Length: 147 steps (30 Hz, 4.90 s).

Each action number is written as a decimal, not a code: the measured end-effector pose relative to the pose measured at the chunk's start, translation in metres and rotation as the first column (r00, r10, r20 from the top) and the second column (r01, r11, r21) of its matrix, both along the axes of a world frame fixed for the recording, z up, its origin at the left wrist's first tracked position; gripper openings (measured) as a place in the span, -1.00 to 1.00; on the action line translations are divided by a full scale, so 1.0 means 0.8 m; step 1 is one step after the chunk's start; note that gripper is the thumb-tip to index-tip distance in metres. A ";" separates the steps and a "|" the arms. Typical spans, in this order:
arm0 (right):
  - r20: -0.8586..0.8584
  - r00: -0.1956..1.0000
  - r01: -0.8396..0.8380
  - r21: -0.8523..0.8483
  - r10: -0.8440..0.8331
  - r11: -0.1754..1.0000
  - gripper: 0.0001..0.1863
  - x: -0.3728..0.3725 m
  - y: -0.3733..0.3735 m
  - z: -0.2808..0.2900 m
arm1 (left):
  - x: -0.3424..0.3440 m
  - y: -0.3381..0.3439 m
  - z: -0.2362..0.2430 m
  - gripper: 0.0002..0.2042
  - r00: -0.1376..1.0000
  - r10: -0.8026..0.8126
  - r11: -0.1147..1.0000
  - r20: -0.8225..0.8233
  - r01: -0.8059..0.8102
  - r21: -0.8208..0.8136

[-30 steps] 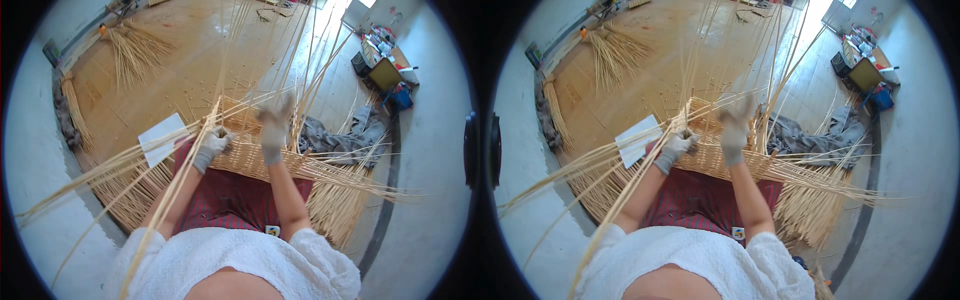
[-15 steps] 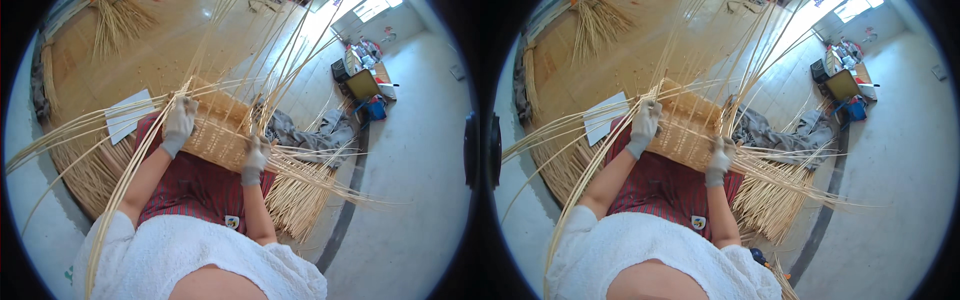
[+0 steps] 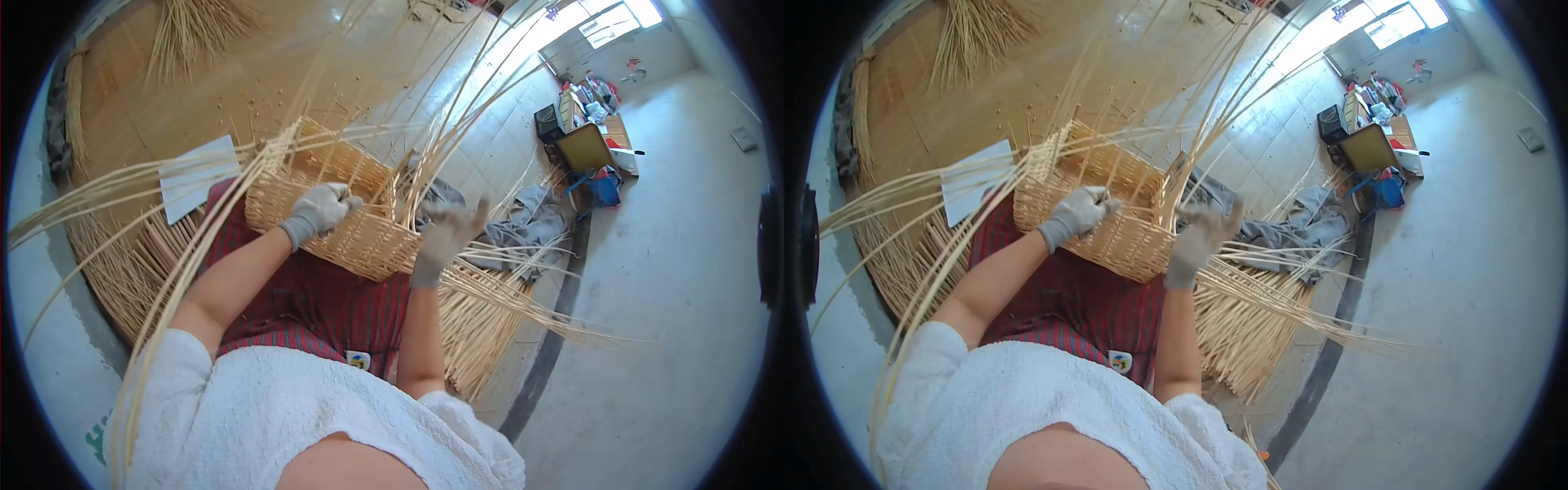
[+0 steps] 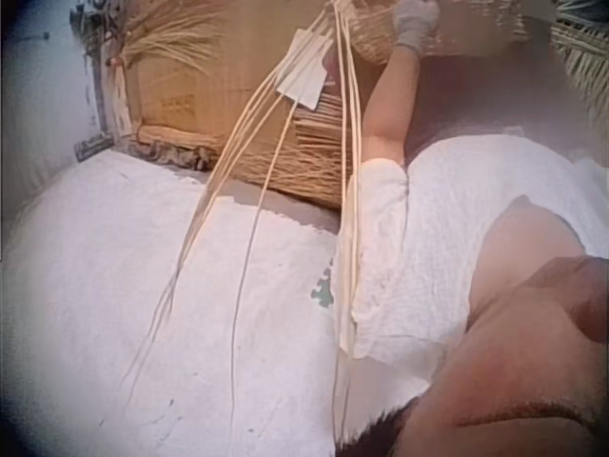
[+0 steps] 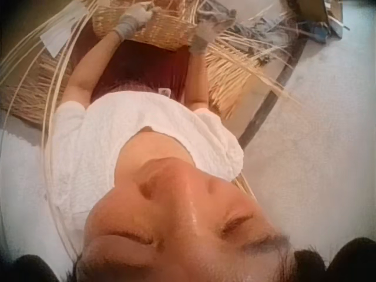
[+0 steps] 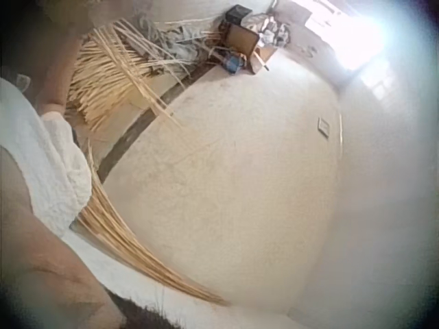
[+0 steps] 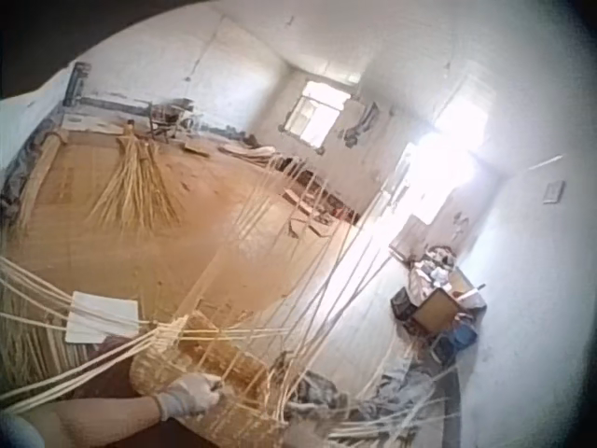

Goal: The person sits on the floor and weaves a basket using thin wooden strips. They interlace the strips by hand, pulling and adjusting them to form the basket's structure.

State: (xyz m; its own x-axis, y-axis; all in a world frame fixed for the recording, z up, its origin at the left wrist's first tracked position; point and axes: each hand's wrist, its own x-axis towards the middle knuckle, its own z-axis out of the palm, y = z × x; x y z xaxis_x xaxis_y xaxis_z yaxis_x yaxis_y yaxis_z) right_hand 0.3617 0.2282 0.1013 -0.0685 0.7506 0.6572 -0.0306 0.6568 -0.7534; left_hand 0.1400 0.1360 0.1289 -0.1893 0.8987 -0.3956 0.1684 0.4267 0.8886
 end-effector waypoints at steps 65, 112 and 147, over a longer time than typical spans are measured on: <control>0.324 0.762 -0.563 -0.096 0.561 0.821 -0.77 -0.159 -0.193 0.027 | -0.155 -0.170 -0.068 -0.77 0.784 0.621 0.654 0.009 -0.525 0.544; -0.373 0.916 -0.379 -0.684 0.148 0.623 -0.80 -0.080 -0.082 -0.044 | -0.153 -0.080 -0.095 -0.16 0.876 0.276 0.658 0.395 -0.472 0.587; 0.160 0.982 -0.121 0.112 0.102 0.986 -0.49 -0.118 0.018 0.035 | -0.033 -0.065 -0.068 -0.32 0.314 0.089 0.943 -0.945 0.280 0.182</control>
State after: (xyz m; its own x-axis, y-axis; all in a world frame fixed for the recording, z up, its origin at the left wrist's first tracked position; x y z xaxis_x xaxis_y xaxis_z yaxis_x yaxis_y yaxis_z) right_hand 0.2674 0.2430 0.1291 -0.2543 0.6483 0.7177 0.0010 0.7422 -0.6701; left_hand 0.1138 0.0837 0.0743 -0.1670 0.9575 0.2353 0.9784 0.1314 0.1598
